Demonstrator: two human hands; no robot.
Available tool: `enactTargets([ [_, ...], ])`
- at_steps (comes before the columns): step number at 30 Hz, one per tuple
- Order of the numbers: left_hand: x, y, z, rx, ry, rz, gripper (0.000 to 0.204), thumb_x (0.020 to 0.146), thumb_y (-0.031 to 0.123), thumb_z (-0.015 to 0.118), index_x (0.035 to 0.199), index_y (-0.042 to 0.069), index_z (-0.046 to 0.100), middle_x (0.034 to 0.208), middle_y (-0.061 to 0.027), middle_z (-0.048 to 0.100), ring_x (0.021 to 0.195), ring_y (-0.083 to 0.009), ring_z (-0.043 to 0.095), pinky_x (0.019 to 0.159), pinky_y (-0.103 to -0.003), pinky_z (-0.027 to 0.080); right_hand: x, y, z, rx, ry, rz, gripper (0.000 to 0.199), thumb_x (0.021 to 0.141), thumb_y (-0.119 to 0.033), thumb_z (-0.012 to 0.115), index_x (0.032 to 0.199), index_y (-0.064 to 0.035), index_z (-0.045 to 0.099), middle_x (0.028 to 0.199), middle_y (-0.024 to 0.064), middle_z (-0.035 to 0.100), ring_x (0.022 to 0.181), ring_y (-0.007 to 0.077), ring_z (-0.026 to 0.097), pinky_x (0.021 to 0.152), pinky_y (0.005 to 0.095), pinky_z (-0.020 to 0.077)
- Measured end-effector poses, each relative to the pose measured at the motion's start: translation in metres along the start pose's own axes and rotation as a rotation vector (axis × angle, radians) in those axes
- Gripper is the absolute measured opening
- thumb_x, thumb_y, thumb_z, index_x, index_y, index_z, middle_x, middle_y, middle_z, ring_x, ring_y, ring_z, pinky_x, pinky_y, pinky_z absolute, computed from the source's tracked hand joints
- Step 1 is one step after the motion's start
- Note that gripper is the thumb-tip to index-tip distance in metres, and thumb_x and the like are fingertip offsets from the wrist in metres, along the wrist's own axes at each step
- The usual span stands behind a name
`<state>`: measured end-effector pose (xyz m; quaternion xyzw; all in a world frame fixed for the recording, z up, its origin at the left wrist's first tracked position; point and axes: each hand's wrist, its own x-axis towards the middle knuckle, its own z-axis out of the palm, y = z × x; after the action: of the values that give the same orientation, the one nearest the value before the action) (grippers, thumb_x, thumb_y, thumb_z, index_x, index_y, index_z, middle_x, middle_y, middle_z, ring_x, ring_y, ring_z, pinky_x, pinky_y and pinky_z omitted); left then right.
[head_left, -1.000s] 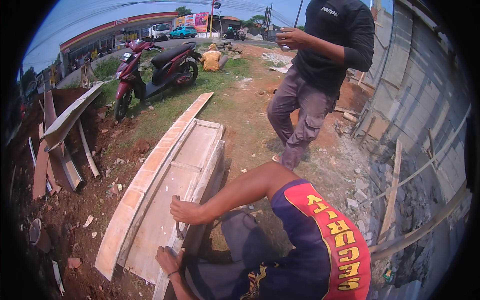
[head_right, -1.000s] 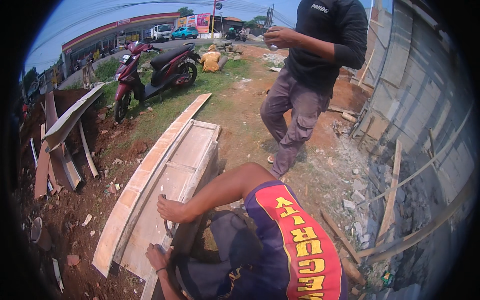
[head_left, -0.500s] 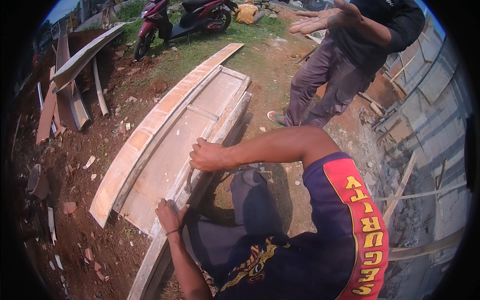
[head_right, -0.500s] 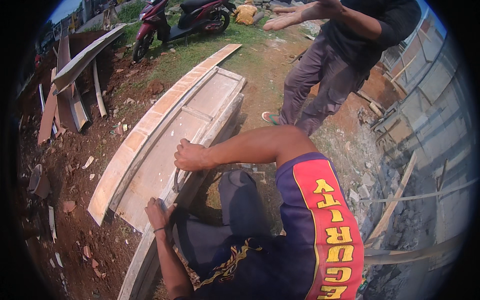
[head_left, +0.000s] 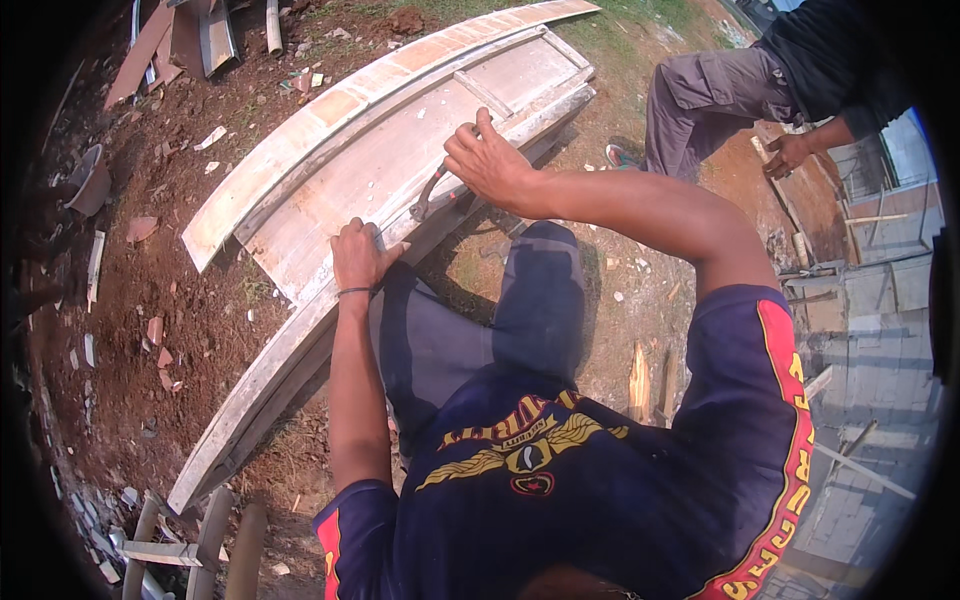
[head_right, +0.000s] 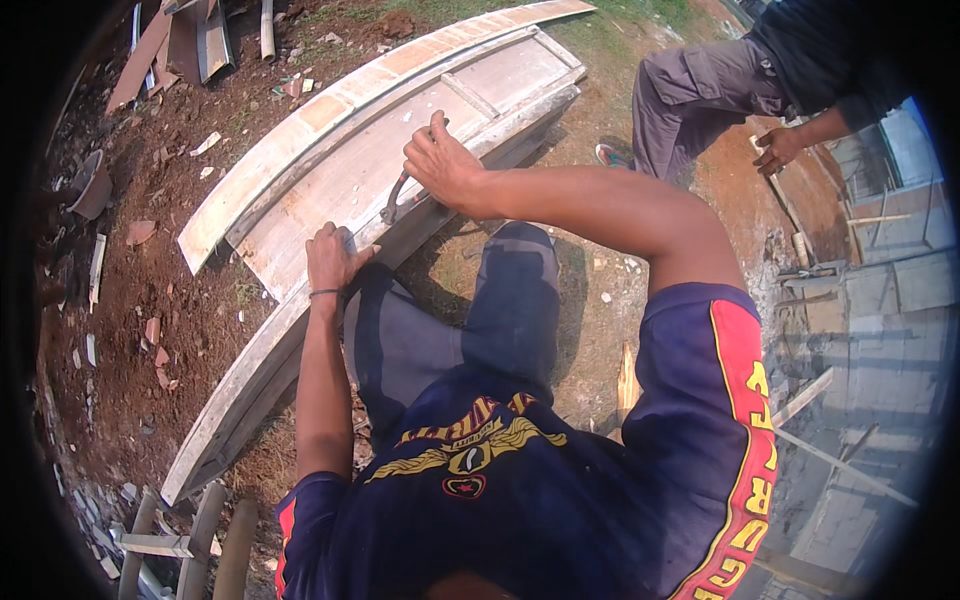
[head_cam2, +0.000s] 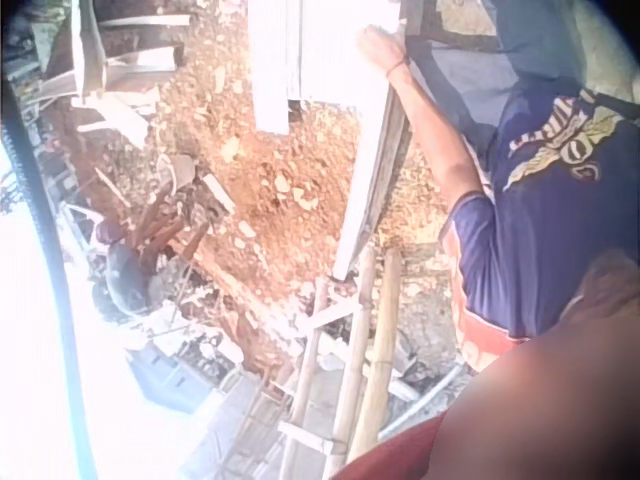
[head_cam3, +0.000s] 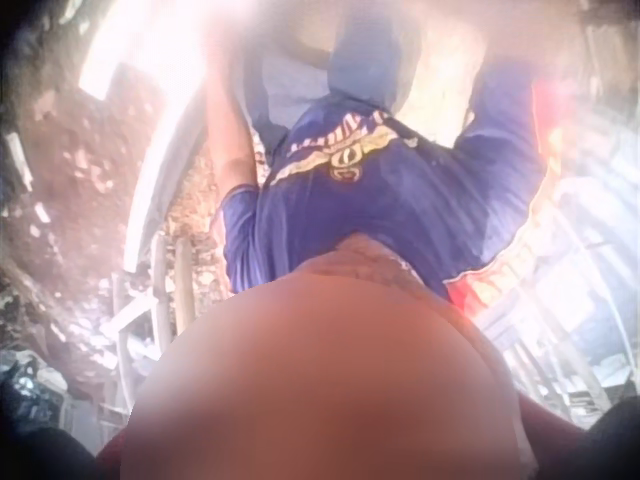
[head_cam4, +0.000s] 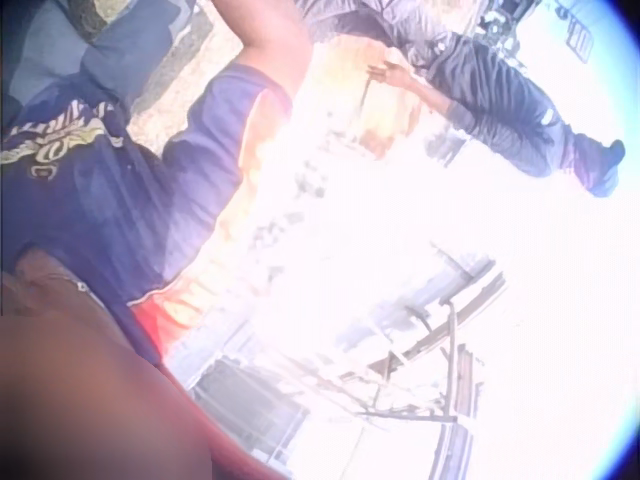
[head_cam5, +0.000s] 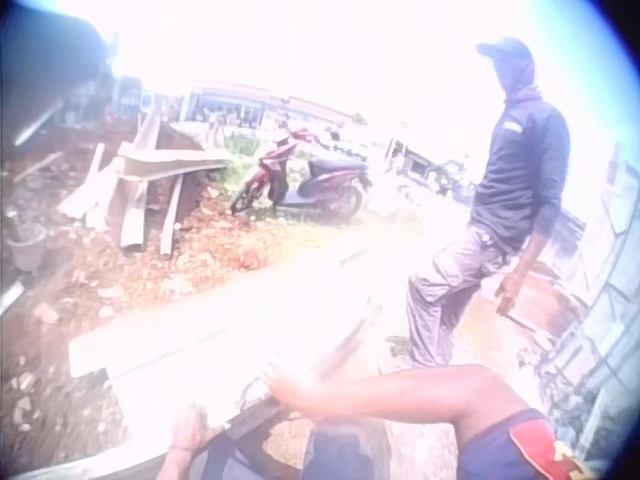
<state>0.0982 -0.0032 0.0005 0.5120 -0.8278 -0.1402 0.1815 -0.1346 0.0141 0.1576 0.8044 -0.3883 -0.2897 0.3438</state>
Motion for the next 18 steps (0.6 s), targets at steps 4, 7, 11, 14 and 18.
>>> enactTargets([
  [4,-0.001,0.000,0.000,-0.031,0.052,0.010,0.050,0.064,0.046,0.083,0.080,0.001,0.070,0.085,-0.0130,0.060,0.087,-0.0302,0.059,0.079,-0.042,0.041,0.012,-0.005,-0.032,-0.052,-0.064,-0.106,0.024,0.091,-0.023,0.054,0.102,-0.0042,0.064,0.090,0.0131,0.062,0.086,0.0279,0.058,0.085,0.0467,0.0420],
  [7,-0.003,-0.001,0.002,-0.020,0.051,0.013,0.049,0.064,0.045,0.083,0.081,0.001,0.070,0.086,-0.0125,0.059,0.088,-0.0298,0.058,0.080,-0.041,0.041,0.009,0.004,-0.012,0.154,-0.062,-0.063,0.020,0.088,-0.019,0.056,0.099,-0.0039,0.065,0.086,0.0117,0.063,0.082,0.0261,0.060,0.079,0.0430,0.0434],
  [11,-0.006,-0.003,0.005,-0.056,0.033,0.014,0.046,0.068,0.041,0.082,0.090,0.002,0.069,0.086,-0.0119,0.058,0.089,-0.0293,0.057,0.081,-0.041,0.040,-0.009,0.007,0.048,0.368,0.070,-0.042,0.017,0.085,-0.013,0.058,0.098,-0.0032,0.063,0.090,0.0132,0.065,0.089,0.0302,0.065,0.076,0.0424,0.0464],
  [14,-0.001,-0.007,0.007,-0.167,0.104,0.022,0.039,0.077,0.033,0.076,0.102,0.005,0.068,0.089,-0.0126,0.058,0.091,-0.0296,0.058,0.082,-0.041,0.041,-0.045,-0.017,0.087,0.656,0.000,0.161,0.017,0.084,-0.011,0.058,0.098,-0.0014,0.059,0.093,0.0155,0.063,0.088,0.0338,0.064,0.074,0.0442,0.0476],
  [18,0.017,-0.006,0.015,-0.499,0.155,0.062,0.027,0.088,0.018,0.063,0.112,0.005,0.064,0.095,-0.0161,0.062,0.092,-0.0335,0.060,0.081,-0.042,0.045,-0.071,-0.099,0.091,1.163,-0.069,0.503,0.024,0.080,-0.003,0.057,0.104,-0.0002,0.056,0.098,0.0180,0.061,0.089,0.0372,0.062,0.070,0.0487,0.0467],
])
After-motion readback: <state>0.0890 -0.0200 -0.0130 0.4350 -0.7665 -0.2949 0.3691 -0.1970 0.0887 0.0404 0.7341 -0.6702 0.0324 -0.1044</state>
